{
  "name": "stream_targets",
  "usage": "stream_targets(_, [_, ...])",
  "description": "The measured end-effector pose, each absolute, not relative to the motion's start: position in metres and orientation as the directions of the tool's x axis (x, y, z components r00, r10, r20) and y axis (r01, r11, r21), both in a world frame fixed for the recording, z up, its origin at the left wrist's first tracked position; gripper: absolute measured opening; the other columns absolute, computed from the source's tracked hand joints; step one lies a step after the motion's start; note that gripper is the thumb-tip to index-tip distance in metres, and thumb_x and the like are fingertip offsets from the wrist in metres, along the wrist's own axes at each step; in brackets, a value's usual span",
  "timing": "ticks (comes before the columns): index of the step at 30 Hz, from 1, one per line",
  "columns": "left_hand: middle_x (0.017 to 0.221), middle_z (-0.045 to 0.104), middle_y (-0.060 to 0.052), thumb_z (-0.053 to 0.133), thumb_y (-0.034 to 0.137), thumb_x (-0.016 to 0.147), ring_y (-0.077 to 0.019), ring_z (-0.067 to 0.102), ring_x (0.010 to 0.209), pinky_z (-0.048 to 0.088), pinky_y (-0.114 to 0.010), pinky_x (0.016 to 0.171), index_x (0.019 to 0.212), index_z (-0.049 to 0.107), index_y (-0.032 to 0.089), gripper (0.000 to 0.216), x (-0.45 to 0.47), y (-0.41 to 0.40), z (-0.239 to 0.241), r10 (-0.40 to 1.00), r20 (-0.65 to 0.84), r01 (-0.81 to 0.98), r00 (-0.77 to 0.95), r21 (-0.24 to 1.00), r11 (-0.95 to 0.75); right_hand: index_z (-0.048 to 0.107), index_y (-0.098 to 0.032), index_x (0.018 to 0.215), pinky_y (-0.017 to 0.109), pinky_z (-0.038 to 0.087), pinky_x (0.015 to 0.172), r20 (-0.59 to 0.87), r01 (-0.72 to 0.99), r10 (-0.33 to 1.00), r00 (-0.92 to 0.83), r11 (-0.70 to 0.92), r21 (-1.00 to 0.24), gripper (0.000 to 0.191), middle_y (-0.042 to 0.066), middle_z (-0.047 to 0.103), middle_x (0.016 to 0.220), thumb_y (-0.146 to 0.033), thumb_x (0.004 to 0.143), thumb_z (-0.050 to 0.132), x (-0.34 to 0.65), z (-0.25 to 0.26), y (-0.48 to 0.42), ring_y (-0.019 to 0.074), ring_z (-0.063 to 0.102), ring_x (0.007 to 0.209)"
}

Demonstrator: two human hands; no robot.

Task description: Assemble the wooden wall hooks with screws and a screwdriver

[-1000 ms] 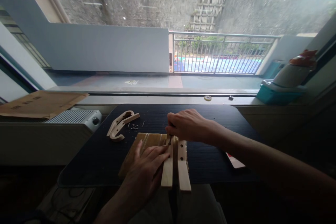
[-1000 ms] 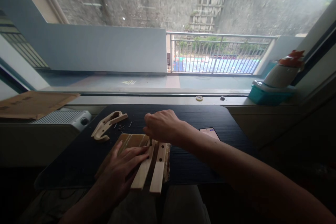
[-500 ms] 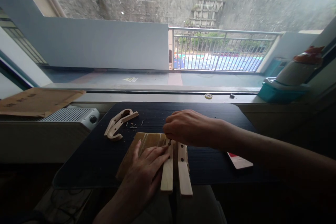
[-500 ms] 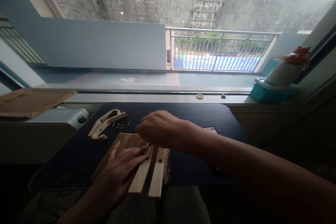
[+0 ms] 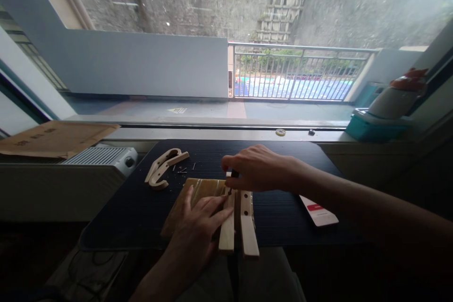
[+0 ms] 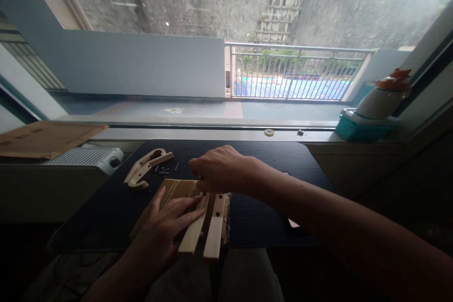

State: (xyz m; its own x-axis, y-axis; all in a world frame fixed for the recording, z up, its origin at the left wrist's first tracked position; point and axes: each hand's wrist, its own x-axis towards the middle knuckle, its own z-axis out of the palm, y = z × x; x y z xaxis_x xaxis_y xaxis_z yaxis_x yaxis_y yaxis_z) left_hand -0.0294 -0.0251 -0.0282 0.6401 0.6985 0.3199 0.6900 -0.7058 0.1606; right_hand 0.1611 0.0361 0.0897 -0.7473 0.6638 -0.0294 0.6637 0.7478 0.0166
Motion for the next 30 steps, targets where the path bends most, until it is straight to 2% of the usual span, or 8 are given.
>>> stream_targets(3, [0.124,0.058,-0.006,0.061,0.021,0.076,-0.0256,0.052,0.113,-0.003,-0.065,0.106,0.121,0.055,0.03,0.046,-0.03,-0.025,-0.027,0.7,0.314,0.687,0.641,0.172,-0.706,0.061,-0.019,0.097,0.024,0.032,0.055,-0.085,0.59,0.586,-0.806,0.807,-0.024,0.018,0.002,0.064,0.08,-0.024,0.086,0.049,0.165,0.101,0.032,0.0117,0.055,0.066])
stream_targets(9, [0.121,0.06,-0.004,0.06,0.02,0.076,-0.0237,0.054,0.11,-0.005,-0.064,0.107,0.12,0.055,0.031,0.045,-0.031,-0.022,-0.025,0.696,0.295,0.675,0.655,0.186,-0.714,0.063,-0.014,0.09,0.025,0.034,0.059,-0.2,0.592,0.583,-0.788,0.806,0.017,0.015,0.004,0.064,0.083,-0.01,0.084,0.05,0.158,0.108,0.029,0.0119,0.053,0.07])
stream_targets(13, [0.119,0.061,-0.004,0.058,0.016,0.076,-0.0234,0.054,0.11,-0.004,-0.062,0.108,0.118,0.056,0.029,0.045,-0.028,-0.023,-0.022,0.705,0.284,0.68,0.65,0.197,-0.706,0.062,-0.014,0.088,0.025,0.032,0.055,-0.108,0.618,0.614,-0.782,0.786,-0.014,0.017,0.004,0.063,0.078,-0.016,0.087,0.045,0.159,0.097,0.034,0.0112,0.05,0.063])
stream_targets(17, [0.12,0.06,-0.005,0.06,0.019,0.076,-0.0249,0.052,0.111,-0.005,-0.062,0.107,0.116,0.058,0.028,0.041,-0.027,-0.023,-0.023,0.726,0.283,0.705,0.627,0.191,-0.684,0.061,-0.015,0.091,0.026,0.029,0.05,-0.042,0.689,0.688,-0.724,0.724,-0.036,0.024,0.004,0.063,0.073,-0.027,0.089,0.04,0.159,0.085,0.038,0.0114,0.049,0.057])
stream_targets(23, [0.105,0.062,-0.001,0.059,0.023,0.079,-0.0221,0.052,0.107,-0.009,-0.061,0.108,0.112,0.06,0.03,0.034,-0.024,-0.024,-0.018,0.705,0.29,0.69,0.647,0.171,-0.703,0.061,-0.015,0.089,0.025,0.029,0.05,-0.049,0.718,0.72,-0.693,0.694,0.052,0.027,0.004,0.063,0.07,-0.031,0.09,0.04,0.16,0.089,0.033,0.0117,0.051,0.055])
stream_targets(27, [0.103,0.063,-0.001,0.058,0.015,0.078,-0.02,0.056,0.101,-0.01,-0.062,0.106,0.111,0.06,0.03,0.036,-0.022,-0.029,-0.013,0.731,0.275,0.703,0.624,0.212,-0.679,0.062,-0.016,0.089,0.025,0.032,0.052,-0.148,0.605,0.615,-0.775,0.789,0.109,0.012,0.004,0.064,0.076,-0.016,0.082,0.051,0.16,0.102,0.024,0.0127,0.054,0.062])
stream_targets(30, [0.105,0.063,-0.002,0.057,0.011,0.076,-0.0202,0.057,0.101,-0.011,-0.063,0.106,0.11,0.06,0.028,0.038,-0.022,-0.03,-0.013,0.743,0.267,0.706,0.613,0.237,-0.668,0.062,-0.014,0.086,0.026,0.032,0.051,-0.176,0.55,0.564,-0.807,0.826,0.124,0.015,0.005,0.064,0.079,-0.005,0.078,0.053,0.159,0.104,0.021,0.0132,0.055,0.065])
